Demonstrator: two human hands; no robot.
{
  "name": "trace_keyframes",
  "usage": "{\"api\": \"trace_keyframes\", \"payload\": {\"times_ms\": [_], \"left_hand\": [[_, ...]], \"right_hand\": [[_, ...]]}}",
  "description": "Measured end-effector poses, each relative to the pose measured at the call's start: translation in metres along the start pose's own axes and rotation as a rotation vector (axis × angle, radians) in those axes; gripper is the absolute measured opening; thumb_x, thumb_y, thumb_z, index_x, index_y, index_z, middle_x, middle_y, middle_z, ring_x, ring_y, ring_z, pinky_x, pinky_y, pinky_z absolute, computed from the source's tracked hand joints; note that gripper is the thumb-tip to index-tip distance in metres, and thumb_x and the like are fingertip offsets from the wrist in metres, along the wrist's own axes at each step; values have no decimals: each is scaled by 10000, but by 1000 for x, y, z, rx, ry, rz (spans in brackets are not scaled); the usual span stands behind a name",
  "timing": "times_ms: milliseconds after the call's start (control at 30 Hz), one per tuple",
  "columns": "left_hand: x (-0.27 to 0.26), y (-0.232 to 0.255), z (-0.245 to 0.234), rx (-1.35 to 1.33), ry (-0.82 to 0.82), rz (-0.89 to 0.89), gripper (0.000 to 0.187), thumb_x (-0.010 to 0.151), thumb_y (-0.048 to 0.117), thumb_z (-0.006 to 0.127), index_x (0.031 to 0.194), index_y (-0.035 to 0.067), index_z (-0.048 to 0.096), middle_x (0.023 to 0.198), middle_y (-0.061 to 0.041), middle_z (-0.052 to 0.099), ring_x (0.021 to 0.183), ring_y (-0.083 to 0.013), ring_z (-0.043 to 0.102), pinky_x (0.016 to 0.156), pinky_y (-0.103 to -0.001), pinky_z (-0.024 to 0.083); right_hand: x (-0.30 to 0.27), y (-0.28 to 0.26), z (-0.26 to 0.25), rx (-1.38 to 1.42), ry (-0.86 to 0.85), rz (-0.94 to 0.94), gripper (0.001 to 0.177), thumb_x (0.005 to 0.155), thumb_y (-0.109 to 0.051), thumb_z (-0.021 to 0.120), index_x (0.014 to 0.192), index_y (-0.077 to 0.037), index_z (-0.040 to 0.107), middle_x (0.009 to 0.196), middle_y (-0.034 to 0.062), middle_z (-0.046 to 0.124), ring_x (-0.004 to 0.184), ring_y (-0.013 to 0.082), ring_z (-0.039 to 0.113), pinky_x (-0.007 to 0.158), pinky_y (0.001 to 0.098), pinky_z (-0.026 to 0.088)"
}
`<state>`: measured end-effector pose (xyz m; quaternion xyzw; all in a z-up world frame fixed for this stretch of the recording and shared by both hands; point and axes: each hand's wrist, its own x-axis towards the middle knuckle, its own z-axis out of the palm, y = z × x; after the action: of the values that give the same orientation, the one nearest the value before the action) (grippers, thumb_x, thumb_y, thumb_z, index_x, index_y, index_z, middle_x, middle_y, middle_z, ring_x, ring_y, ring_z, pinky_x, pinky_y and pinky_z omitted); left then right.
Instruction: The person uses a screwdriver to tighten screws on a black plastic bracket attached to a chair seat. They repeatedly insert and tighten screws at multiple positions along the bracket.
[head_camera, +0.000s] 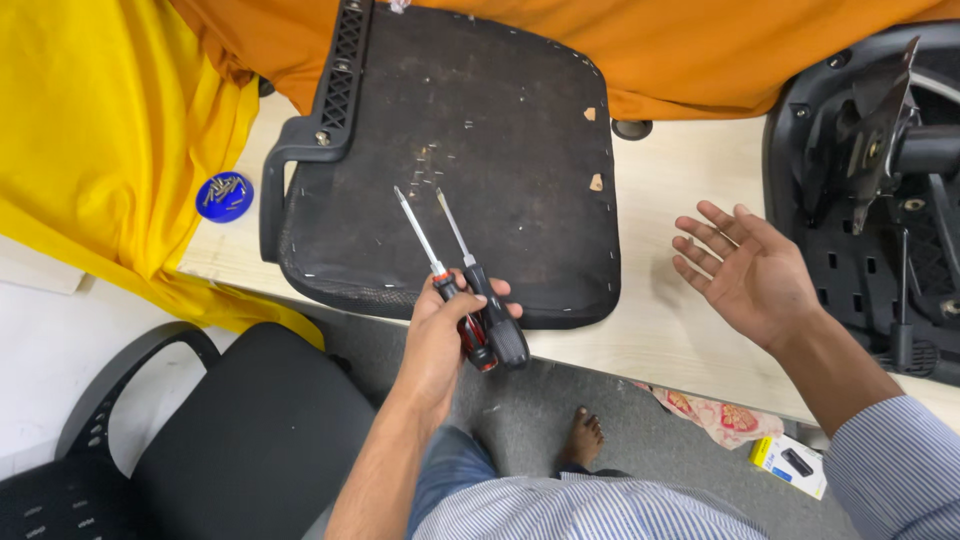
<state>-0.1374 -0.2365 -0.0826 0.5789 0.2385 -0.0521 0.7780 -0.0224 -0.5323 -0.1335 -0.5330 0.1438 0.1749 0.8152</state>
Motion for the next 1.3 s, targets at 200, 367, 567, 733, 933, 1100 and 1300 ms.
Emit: {"api": "trace_keyframes", "payload": {"times_ms": [200,367,567,733,933,1100,1300], "left_hand": [[1,-4,38,-31,15,-26,111,950,74,444,1047,127,438,1056,-122,733,944,-232,761,744,-364,648],[9,5,51,88,1,-4,120,955,84,447,1067,123,466,1067,-124,745,958,-234,769,663,-352,652],[28,9,61,119,-45,24,121,955,79,476,1074,99,485,1104,-115,752,982,-219,768,661,-341,613],[56,6,77,110,-128,36,113,961,102,516,1072,84,529,1145,-94,743,1012,-177,741,800,-331,631],[90,20,57,517,-173,160,184,997,186,552,1131,60,546,1121,-82,716,911,-137,738,795,-278,590],[114,66,13,840,9,353,244,1000,273,598,1096,51,565,1013,-164,690,908,-313,708,793,-425,534],[150,144,-76,1062,215,599,297,946,316,645,1134,89,609,984,-161,719,949,-377,692,832,-475,514]], "right_hand": [[11,-1,-21,-199,-99,71,331,1093,-299,383,1280,-77,542,1014,52,592,972,166,575,960,380,495],[16,-3,-14,-403,-147,96,336,1092,-310,418,1237,-68,601,932,59,604,889,168,563,907,377,516],[4,-13,26,-455,-308,142,424,1026,-331,466,1276,-20,606,992,101,675,984,211,698,894,369,592],[-11,-8,75,-351,-395,317,478,997,-414,441,1390,-146,483,1089,92,663,941,190,718,832,374,650],[2,5,119,-554,-291,220,439,1026,-362,465,1360,-103,581,973,51,616,703,129,587,678,294,531],[27,7,155,-545,-174,140,409,1011,-319,477,1256,-62,679,880,20,705,610,106,508,585,252,451],[52,5,195,-614,-43,87,459,1039,-421,482,1263,-91,708,741,36,670,492,104,431,457,260,359]]}}
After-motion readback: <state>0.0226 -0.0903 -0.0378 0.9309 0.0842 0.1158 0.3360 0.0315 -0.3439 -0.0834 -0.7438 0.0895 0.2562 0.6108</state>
